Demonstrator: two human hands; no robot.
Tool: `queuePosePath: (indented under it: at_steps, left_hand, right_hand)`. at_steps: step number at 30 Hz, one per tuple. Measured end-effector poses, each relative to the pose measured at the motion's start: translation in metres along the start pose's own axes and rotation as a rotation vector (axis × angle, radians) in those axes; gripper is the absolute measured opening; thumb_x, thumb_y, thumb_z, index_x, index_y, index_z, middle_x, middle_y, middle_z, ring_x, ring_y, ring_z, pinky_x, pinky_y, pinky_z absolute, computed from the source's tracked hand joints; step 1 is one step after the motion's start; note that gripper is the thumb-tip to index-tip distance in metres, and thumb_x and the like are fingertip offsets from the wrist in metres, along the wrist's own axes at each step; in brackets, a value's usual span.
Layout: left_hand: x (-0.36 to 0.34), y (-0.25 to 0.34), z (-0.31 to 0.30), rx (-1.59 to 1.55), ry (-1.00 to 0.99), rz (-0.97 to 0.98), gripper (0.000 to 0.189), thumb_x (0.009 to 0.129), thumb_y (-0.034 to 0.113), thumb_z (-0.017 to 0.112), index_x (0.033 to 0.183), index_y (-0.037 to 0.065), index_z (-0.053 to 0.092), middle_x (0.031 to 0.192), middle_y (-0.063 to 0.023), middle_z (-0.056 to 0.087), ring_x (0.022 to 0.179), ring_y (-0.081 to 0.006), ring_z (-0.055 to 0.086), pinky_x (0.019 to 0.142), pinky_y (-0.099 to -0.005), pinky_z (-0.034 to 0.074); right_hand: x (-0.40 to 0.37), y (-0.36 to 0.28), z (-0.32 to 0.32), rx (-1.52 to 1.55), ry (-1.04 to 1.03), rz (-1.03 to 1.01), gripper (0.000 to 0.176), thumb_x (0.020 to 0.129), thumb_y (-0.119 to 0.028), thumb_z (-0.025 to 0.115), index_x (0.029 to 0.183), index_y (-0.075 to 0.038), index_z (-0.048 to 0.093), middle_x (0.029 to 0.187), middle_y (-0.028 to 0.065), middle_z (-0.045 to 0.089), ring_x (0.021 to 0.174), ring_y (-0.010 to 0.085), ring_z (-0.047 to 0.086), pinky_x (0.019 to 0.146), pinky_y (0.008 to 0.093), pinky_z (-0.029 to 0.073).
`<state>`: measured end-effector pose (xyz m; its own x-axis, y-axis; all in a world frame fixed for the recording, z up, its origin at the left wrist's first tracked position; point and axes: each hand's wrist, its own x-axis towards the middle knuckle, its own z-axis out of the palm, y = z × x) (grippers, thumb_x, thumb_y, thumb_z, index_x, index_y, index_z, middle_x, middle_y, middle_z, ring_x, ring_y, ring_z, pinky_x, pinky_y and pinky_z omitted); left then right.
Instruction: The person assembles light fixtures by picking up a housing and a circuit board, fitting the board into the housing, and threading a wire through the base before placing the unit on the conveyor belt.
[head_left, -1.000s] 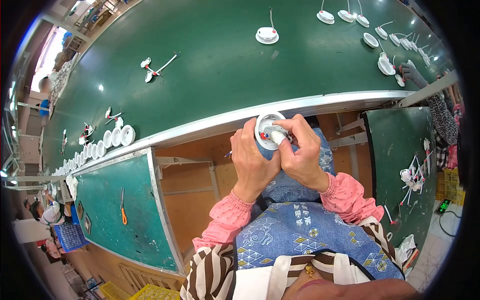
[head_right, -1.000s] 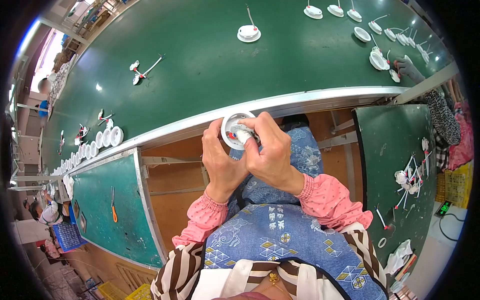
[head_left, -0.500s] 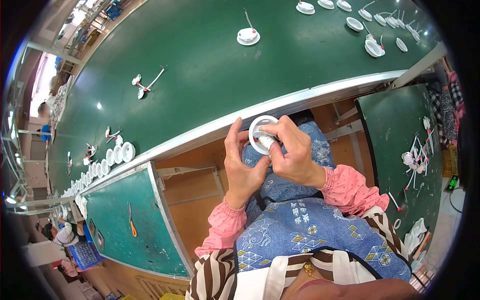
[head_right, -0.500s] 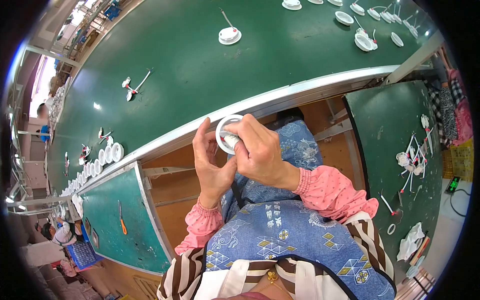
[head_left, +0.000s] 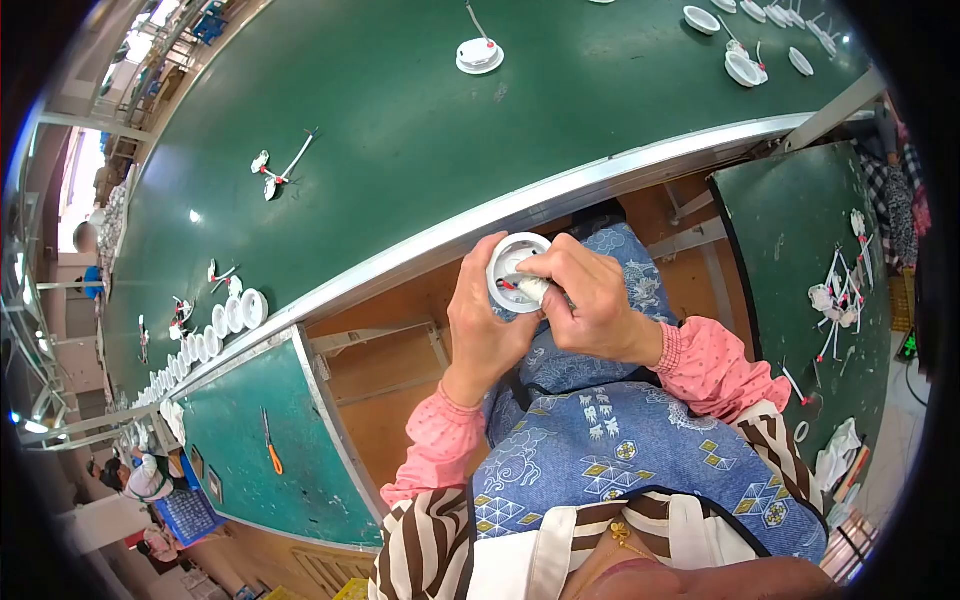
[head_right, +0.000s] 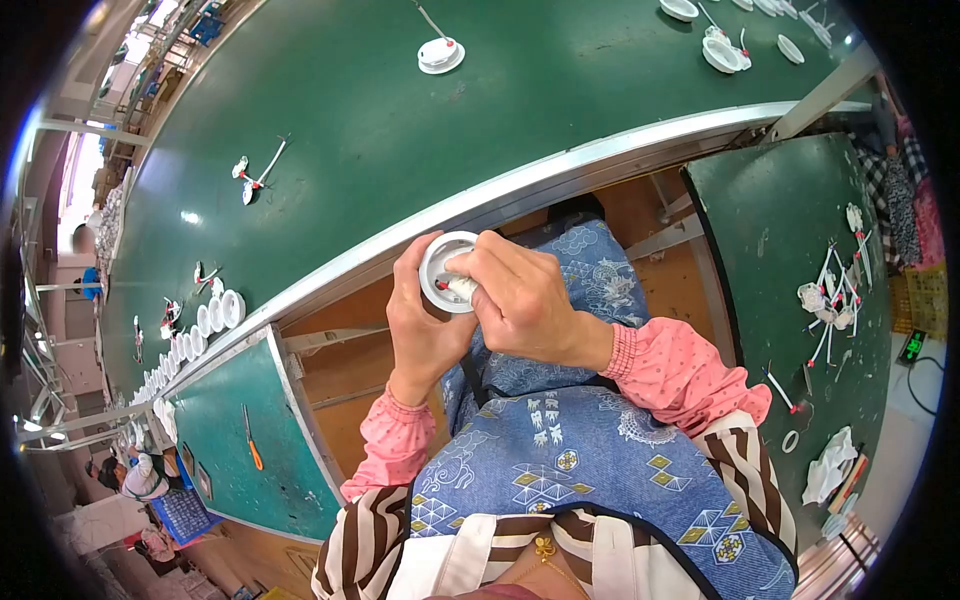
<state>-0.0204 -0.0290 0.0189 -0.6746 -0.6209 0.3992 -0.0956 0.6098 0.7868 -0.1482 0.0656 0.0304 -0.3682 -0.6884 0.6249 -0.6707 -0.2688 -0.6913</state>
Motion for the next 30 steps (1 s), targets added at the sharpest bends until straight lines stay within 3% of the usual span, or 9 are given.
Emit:
queuePosePath:
  at_steps: [3,9,15,16,19,20,24,27,30]
  left_hand:
    - [-0.003,0.001,0.011,0.046,0.053,0.002,0.077,0.066,0.000,0.083,0.136,-0.002,0.051,0.126,-0.0190,0.062,0.111,-0.0355,0.066,0.090,-0.0393,0.055]
    - [0.001,0.003,0.004,0.001,-0.057,0.012,0.088,0.071,-0.005,0.075,0.151,0.001,0.039,0.129,-0.0167,0.060,0.114,-0.0274,0.066,0.097,-0.0357,0.052]
    - [-0.006,-0.011,-0.016,-0.444,-0.222,-0.279,0.087,0.083,-0.014,0.063,0.158,0.000,0.023,0.122,-0.0119,0.063,0.115,-0.0199,0.064,0.102,-0.0333,0.049]
    - [-0.006,-0.008,-0.016,-0.480,-0.178,-0.303,0.075,0.087,-0.012,0.065,0.154,-0.003,0.031,0.114,-0.0112,0.066,0.112,-0.0191,0.065,0.099,-0.0325,0.051]
    - [-0.005,-0.015,-0.018,-0.357,-0.153,-0.283,0.057,0.084,-0.010,0.068,0.139,-0.002,0.053,0.101,-0.0120,0.073,0.098,-0.0193,0.071,0.093,-0.0335,0.056]
    - [-0.006,-0.018,-0.013,-0.296,-0.095,-0.244,0.033,0.085,-0.006,0.070,0.118,0.000,0.068,0.091,-0.0101,0.073,0.087,-0.0180,0.072,0.082,-0.0308,0.057]
    - [-0.002,-0.016,-0.017,-0.144,-0.204,-0.107,0.012,0.085,-0.001,0.070,0.097,0.001,0.072,0.083,-0.0097,0.069,0.070,-0.0209,0.066,0.065,-0.0305,0.050]
    - [-0.006,-0.019,-0.017,-0.269,-0.242,-0.161,0.011,0.087,-0.001,0.069,0.097,0.001,0.072,0.079,-0.0090,0.068,0.069,-0.0213,0.066,0.064,-0.0308,0.050]
    - [-0.012,-0.021,-0.020,-0.292,-0.259,-0.149,0.009,0.088,-0.001,0.067,0.095,0.001,0.072,0.077,-0.0090,0.067,0.068,-0.0204,0.065,0.062,-0.0299,0.049]
  right_hand:
    - [-0.002,0.003,0.003,0.018,0.002,0.016,0.033,0.067,0.010,0.061,0.098,-0.001,0.064,0.088,0.0134,0.060,0.072,0.0337,0.065,0.061,0.0427,0.051]
    - [-0.001,0.008,0.001,0.027,-0.030,0.038,0.032,0.067,0.010,0.061,0.098,-0.001,0.063,0.086,0.0129,0.058,0.072,0.0340,0.064,0.061,0.0424,0.050]
    - [0.001,0.008,-0.006,0.050,-0.065,0.031,0.032,0.068,0.012,0.062,0.097,-0.001,0.063,0.086,0.0131,0.058,0.072,0.0340,0.063,0.060,0.0423,0.049]
    - [0.001,0.008,-0.007,0.064,-0.070,0.028,0.031,0.068,0.012,0.061,0.097,0.000,0.063,0.086,0.0134,0.058,0.072,0.0343,0.063,0.060,0.0423,0.049]
    - [0.004,0.010,-0.011,0.112,-0.089,0.044,0.031,0.070,0.012,0.060,0.097,0.000,0.063,0.086,0.0140,0.058,0.073,0.0354,0.063,0.061,0.0422,0.049]
    - [0.006,0.011,-0.013,0.132,-0.098,0.069,0.031,0.070,0.013,0.059,0.098,0.000,0.063,0.086,0.0142,0.058,0.074,0.0357,0.063,0.061,0.0421,0.049]
    - [0.006,0.009,-0.019,0.144,-0.127,0.126,0.030,0.072,0.013,0.056,0.098,0.000,0.063,0.087,0.0147,0.057,0.074,0.0366,0.063,0.063,0.0421,0.049]
    - [0.006,0.007,-0.025,0.130,-0.168,0.198,0.027,0.074,0.010,0.060,0.099,-0.001,0.064,0.085,0.0137,0.057,0.076,0.0332,0.063,0.064,0.0414,0.049]
    - [0.014,0.005,-0.042,0.052,-0.283,0.187,0.039,0.072,0.003,0.070,0.110,-0.003,0.065,0.097,0.0145,0.059,0.090,0.0320,0.062,0.075,0.0402,0.051]
